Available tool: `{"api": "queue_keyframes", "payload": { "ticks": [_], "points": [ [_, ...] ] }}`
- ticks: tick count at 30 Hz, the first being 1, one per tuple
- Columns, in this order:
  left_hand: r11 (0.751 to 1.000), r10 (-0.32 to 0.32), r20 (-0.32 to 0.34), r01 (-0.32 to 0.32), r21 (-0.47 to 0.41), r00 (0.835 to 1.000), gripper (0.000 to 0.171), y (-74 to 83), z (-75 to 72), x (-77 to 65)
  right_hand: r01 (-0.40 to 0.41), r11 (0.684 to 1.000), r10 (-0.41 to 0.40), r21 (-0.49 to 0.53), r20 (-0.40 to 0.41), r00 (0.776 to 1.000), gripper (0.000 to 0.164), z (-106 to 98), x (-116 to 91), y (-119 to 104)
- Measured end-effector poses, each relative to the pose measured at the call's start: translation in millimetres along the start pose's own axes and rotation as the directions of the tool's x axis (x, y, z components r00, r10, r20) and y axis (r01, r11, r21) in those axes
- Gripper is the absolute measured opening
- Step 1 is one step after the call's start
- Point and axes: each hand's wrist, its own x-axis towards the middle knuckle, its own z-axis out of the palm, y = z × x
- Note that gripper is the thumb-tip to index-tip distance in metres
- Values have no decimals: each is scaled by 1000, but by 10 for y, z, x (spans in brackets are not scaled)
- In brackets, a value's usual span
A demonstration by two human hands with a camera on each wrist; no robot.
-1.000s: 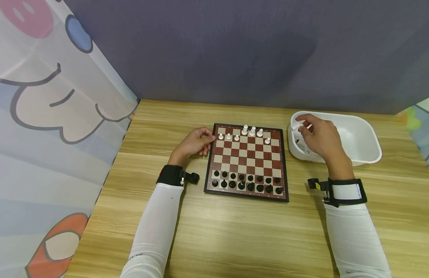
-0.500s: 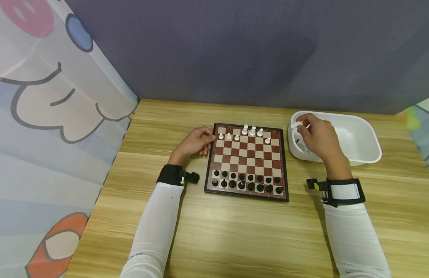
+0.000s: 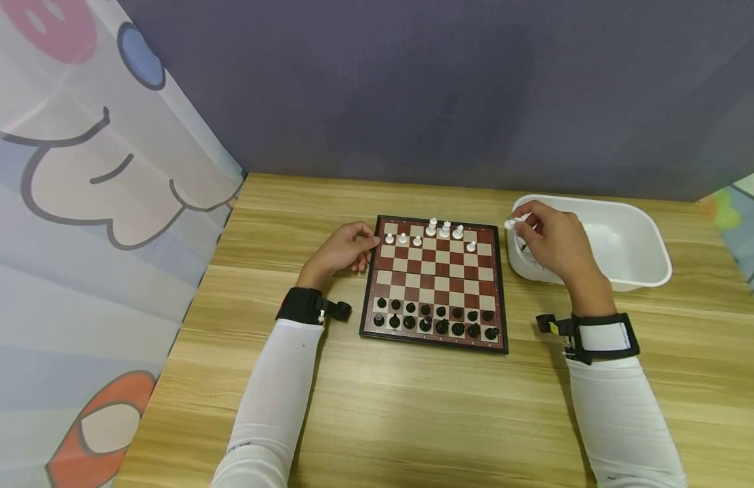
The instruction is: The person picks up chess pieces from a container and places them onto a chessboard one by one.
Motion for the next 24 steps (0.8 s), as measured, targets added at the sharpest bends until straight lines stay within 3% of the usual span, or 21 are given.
{"api": "queue_keyframes", "payload": {
  "ticks": [12, 24],
  "points": [
    [1000, -14, -2, 14, 9, 1000, 16, 20, 0, -5, 33, 995, -29, 93, -46, 999, 12, -11, 2, -133],
    [1000, -4, -5, 4, 12, 1000, 16, -23, 4, 7, 49, 994, -51, 93, 12, 999, 15, 32, 21, -256]
  ]
}}
